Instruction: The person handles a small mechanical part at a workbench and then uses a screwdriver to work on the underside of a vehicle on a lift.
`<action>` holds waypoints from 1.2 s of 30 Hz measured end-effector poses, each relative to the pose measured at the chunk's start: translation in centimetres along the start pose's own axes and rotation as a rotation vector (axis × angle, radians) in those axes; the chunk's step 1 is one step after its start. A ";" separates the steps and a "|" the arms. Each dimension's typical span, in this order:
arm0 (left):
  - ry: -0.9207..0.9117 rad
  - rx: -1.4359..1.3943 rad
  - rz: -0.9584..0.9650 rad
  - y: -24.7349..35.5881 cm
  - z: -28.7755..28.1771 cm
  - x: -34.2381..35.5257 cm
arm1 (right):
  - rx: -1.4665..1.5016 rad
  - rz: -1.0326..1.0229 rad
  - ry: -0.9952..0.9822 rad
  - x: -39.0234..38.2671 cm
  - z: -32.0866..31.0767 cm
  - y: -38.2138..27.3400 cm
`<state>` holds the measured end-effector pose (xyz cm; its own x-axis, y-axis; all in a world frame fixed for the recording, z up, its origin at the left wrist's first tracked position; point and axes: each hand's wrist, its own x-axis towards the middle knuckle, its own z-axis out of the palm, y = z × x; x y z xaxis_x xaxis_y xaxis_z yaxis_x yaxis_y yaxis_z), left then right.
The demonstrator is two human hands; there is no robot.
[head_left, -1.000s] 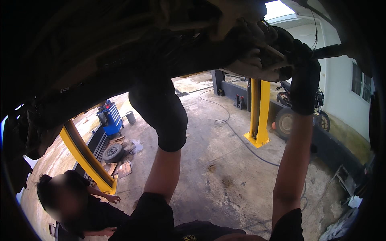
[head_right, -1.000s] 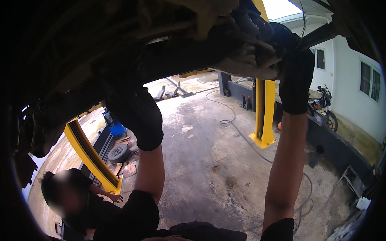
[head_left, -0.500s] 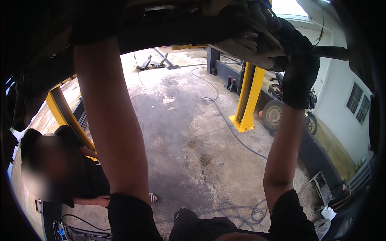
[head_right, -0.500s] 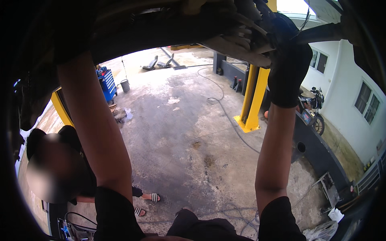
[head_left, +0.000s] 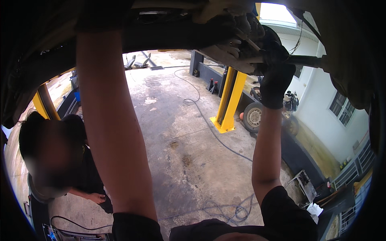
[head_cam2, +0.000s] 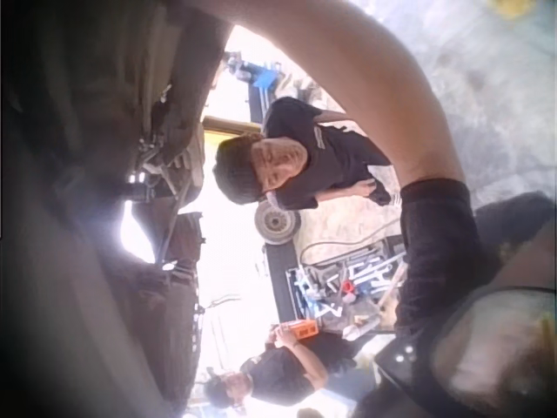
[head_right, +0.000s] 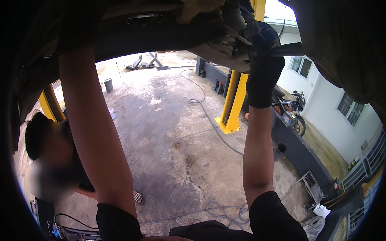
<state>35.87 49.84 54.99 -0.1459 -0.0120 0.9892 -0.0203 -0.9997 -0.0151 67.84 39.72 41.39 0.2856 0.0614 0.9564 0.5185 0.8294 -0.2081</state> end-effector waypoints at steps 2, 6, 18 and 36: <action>0.008 -0.034 -0.023 -0.3 0.3 0.0 | 0.086 -0.032 0.022 0.7 -0.2 0.8; 0.027 -0.089 -0.057 -0.2 0.8 -0.1 | 0.074 0.137 0.121 -0.2 -0.5 0.0; 0.035 -0.133 -0.100 0.9 0.5 0.5 | -0.123 0.015 0.059 0.3 -0.7 0.7; 0.046 -0.181 -0.122 1.3 2.5 0.8 | -0.070 -0.106 0.128 0.3 -1.7 3.0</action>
<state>38.18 48.43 56.13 -0.1759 0.1136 0.9778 -0.2174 -0.9733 0.0740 70.85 41.28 40.73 0.3238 -0.0993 0.9409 0.6048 0.7865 -0.1251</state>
